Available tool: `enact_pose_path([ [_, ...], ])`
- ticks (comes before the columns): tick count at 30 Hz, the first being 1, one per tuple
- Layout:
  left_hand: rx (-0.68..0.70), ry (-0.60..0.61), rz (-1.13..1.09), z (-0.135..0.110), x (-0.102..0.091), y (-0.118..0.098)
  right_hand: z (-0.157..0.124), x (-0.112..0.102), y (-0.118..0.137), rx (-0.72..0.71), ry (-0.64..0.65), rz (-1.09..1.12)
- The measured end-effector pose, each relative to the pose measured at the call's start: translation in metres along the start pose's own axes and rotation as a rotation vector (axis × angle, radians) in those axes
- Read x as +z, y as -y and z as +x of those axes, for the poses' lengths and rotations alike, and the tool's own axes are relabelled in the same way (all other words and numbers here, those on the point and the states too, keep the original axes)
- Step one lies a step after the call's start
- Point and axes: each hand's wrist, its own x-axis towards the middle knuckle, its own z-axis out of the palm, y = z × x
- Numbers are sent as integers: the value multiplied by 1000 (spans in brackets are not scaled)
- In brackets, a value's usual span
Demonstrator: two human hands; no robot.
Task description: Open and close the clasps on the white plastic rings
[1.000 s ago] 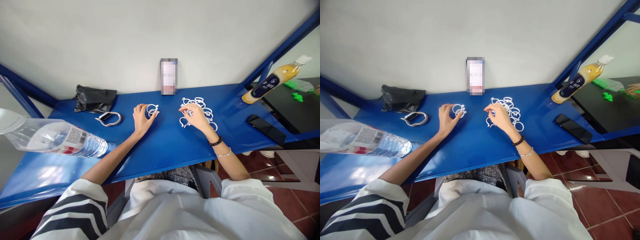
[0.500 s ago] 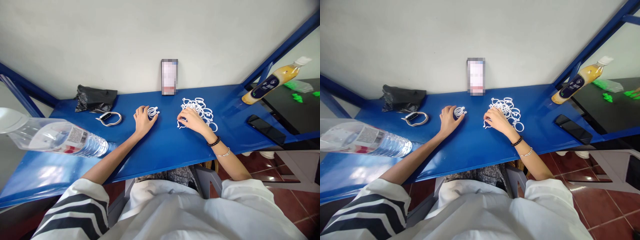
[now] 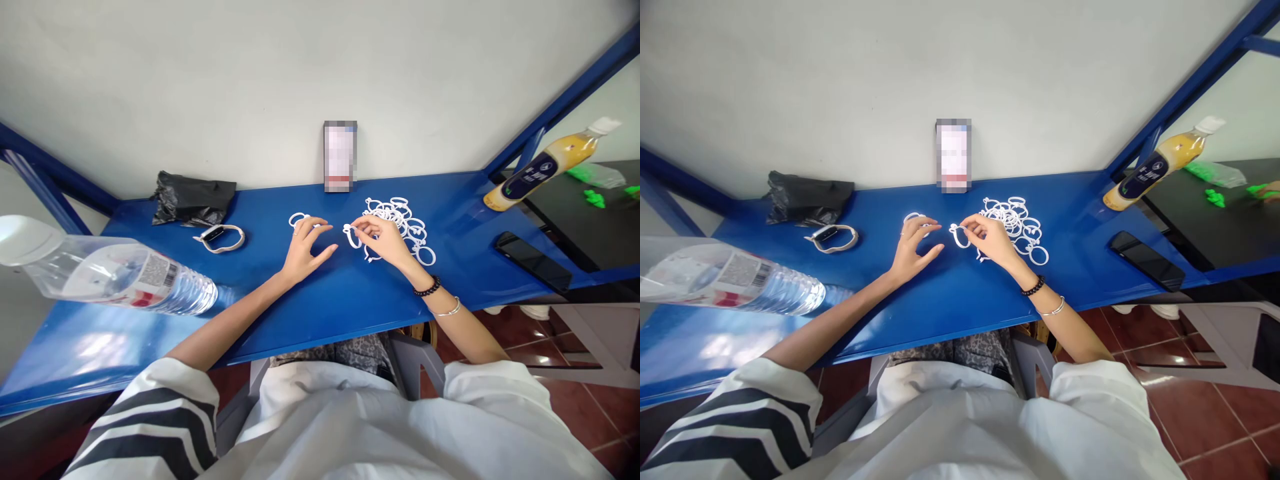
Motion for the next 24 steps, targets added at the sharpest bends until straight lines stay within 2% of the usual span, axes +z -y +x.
enact_pose_path([
  [8,-40,109,-195,-3,5,-6,-6,25,-9,109,47,356],
  [14,-85,185,-341,-3,5,-4,-6,28,-9,147,113,434],
  [18,-163,218,-437,-1,4,-7,-6,26,-9,90,135,375],
  [24,-226,218,-464,1,2,-8,-6,22,-7,-53,59,24],
])
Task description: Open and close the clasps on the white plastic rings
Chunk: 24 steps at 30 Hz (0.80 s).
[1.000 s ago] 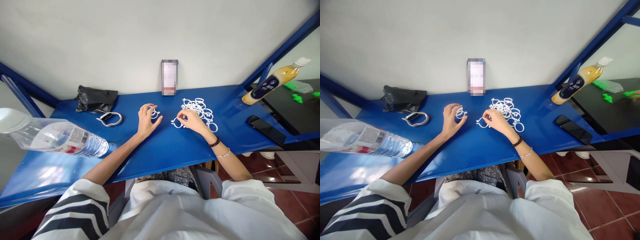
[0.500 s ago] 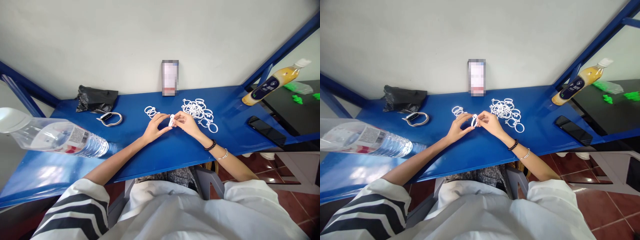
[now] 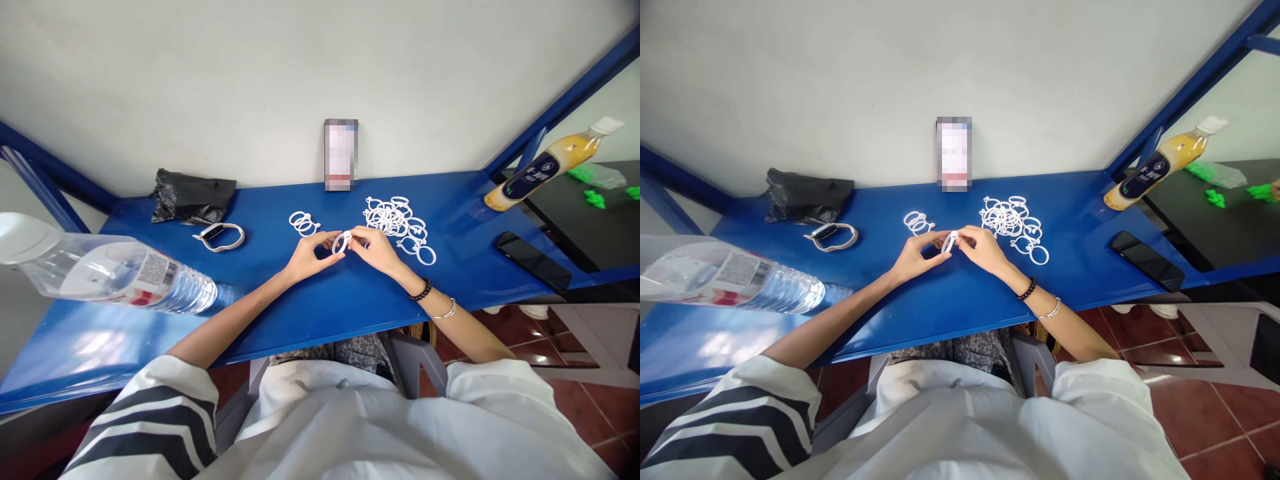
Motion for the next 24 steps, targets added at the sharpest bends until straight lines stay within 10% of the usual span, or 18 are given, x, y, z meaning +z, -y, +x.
enact_pose_path([
  [24,-293,31,-436,6,-9,7,1,-2,3,343,47,613],
])
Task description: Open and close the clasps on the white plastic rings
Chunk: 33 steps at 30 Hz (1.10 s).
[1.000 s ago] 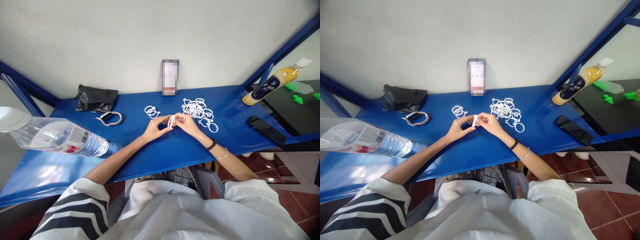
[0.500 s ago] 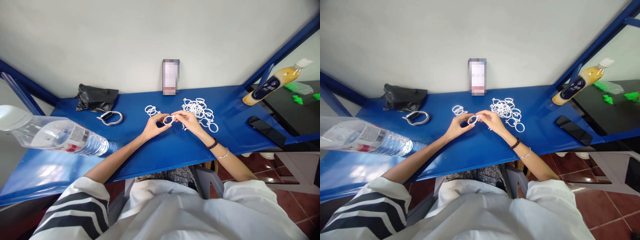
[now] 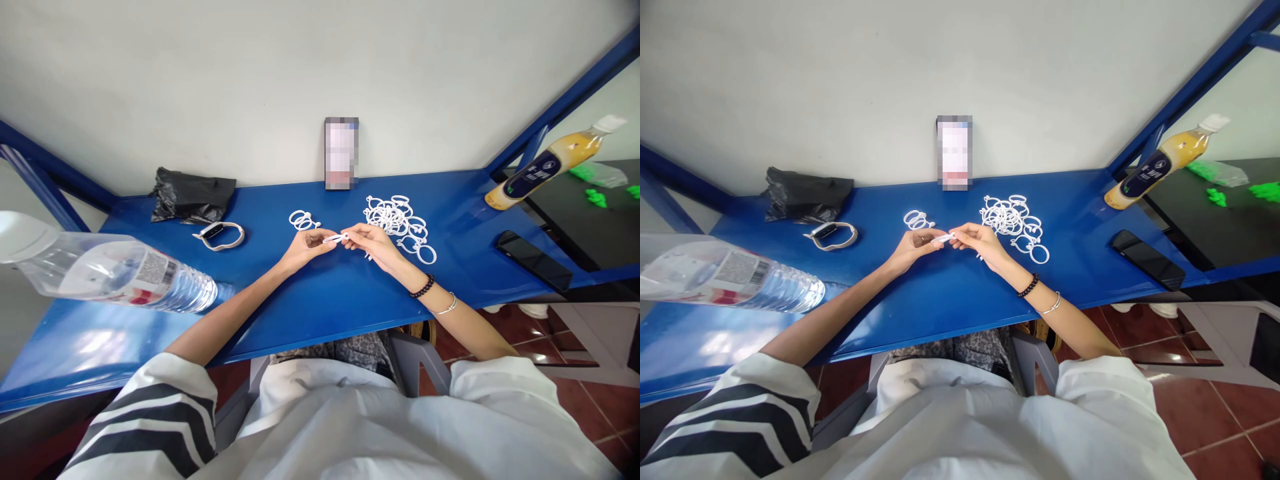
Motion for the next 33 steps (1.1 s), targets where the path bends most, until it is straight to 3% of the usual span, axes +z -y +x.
enact_pose_path([
  [12,-21,-1,-41,-4,4,-4,-1,2,-5,-82,-56,-76],
  [22,26,-10,-10,-5,6,0,0,1,-2,-95,-29,-96],
  [28,213,-130,333,-7,10,-2,-2,-4,8,-194,-25,-272],
  [33,330,-346,687,-3,0,0,0,-15,13,-294,-49,-581],
])
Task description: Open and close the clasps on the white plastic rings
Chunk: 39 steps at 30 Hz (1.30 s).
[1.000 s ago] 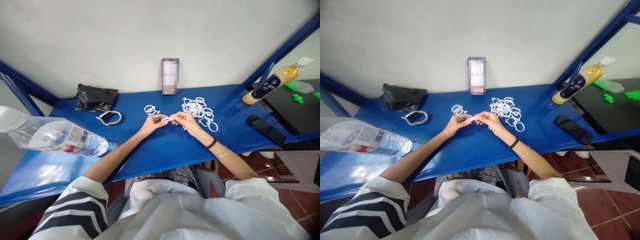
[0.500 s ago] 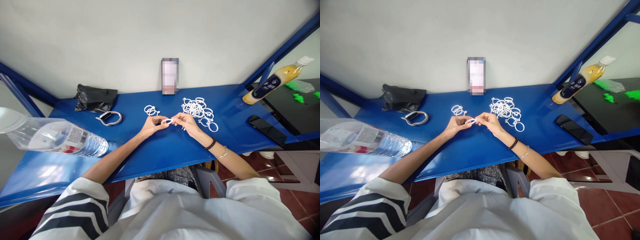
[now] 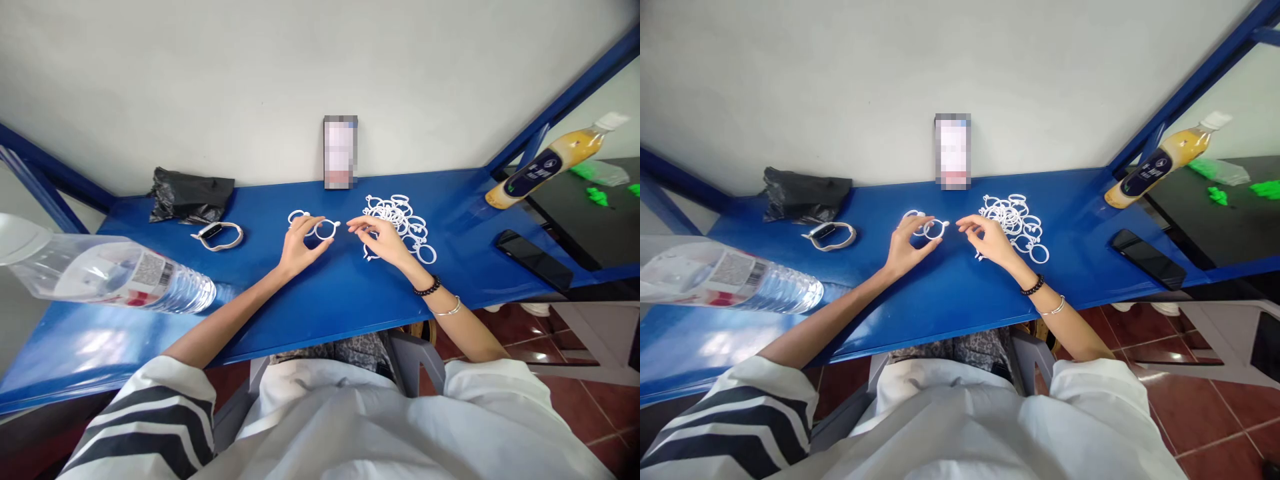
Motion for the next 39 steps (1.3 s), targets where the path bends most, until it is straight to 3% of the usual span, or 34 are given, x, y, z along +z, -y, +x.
enact_pose_path([
  [8,-168,-212,229,4,-4,26,-2,-16,-1,-85,249,-341],
  [15,-305,-180,216,3,1,34,-4,-16,-6,-63,374,-399],
  [21,-275,-185,233,2,2,32,-3,-12,-9,-42,365,-407],
  [26,-162,-183,275,2,0,22,-3,-7,-7,-50,334,-390],
  [32,164,-206,263,1,-1,11,-2,-1,-4,-64,252,-373],
  [39,372,-30,157,0,0,7,-3,13,-5,-92,13,-124],
])
